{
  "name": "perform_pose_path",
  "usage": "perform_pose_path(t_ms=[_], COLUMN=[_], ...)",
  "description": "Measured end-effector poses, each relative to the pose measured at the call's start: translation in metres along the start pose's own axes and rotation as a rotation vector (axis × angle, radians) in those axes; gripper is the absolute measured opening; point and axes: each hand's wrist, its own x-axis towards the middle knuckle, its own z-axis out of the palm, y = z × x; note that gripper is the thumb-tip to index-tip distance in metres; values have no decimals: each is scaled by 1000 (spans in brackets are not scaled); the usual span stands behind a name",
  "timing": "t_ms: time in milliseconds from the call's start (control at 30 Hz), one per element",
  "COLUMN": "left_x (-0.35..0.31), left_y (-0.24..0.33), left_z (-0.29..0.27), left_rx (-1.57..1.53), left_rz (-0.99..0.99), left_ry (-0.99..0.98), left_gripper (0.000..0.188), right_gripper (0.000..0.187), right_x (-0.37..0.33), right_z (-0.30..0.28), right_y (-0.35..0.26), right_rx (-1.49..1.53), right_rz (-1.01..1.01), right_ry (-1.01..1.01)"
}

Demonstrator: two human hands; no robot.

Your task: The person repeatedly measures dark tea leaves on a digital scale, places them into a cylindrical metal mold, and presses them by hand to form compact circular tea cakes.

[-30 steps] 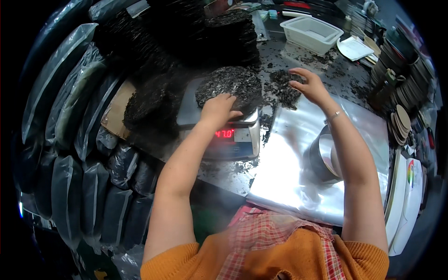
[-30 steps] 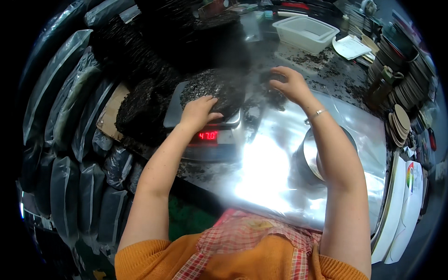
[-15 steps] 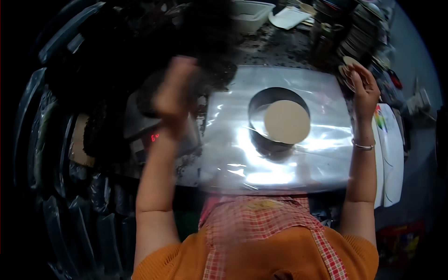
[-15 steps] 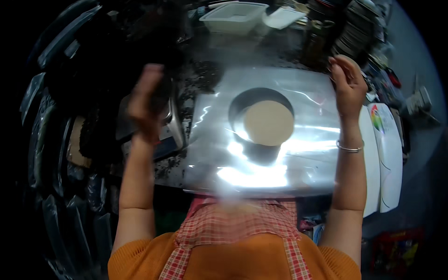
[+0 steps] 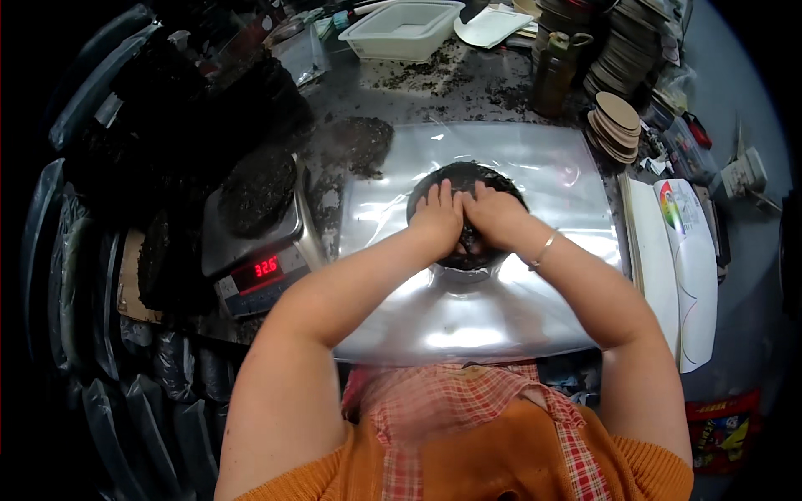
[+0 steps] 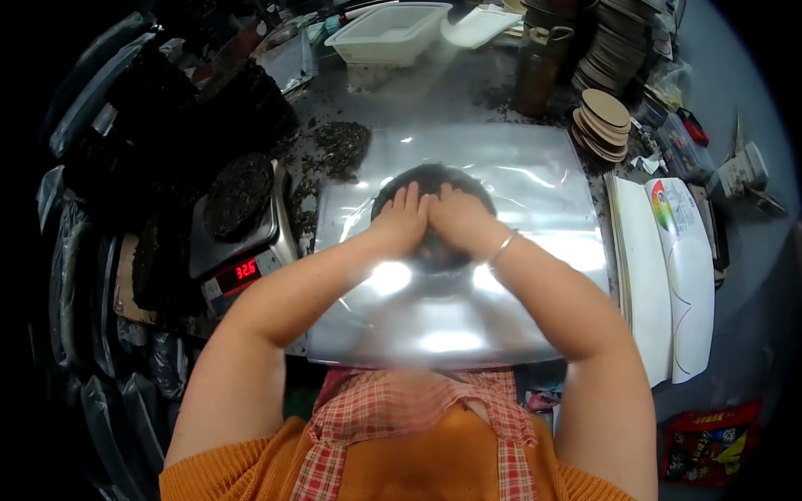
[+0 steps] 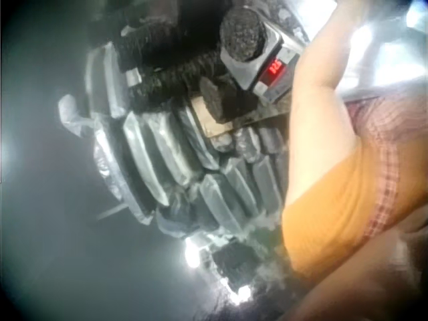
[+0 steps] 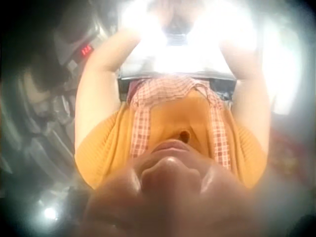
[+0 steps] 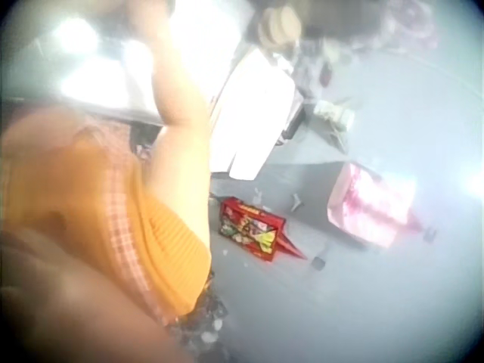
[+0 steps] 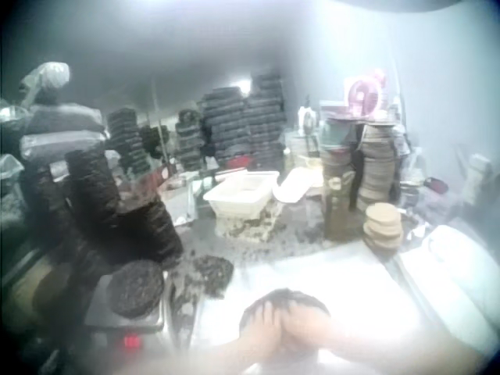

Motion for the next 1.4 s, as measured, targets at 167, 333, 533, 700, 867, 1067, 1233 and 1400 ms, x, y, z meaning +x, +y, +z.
perform_pose_path(t_ms=[167, 333, 533, 700, 867, 1067, 1233, 1400], left_x=[23, 11, -182, -245, -145, -35, -26, 11], left_y=[-8, -33, -205, -219, -157, -35, -27, -7], left_z=[81, -17, -25, -36, -154, -59, -39, -16], left_rx=[-117, -564, 89, 167, -977, -1889, -507, -347], left_rz=[-191, 233, -597, -628, -351, -655, -309, 149], left_ry=[-177, 297, 235, 51, 1107, 526, 861, 238], left_gripper=[77, 61, 98, 68, 44, 59, 54, 36], right_gripper=[30, 40, 34, 52, 66, 81, 69, 63], right_x=[29, 20, 14, 0, -47, -29, -13, -9], right_z=[48, 70, 34, -13, -51, -56, -2, -5], right_y=[-1, 15, 1, 23, 80, 54, 62, 38], right_rx=[-16, 92, 157, 982, 1407, 1826, 1072, 723], right_rz=[-25, 142, 42, 125, 363, 203, 286, 297], right_ry=[-49, -110, -77, 199, 415, 259, 389, 401])
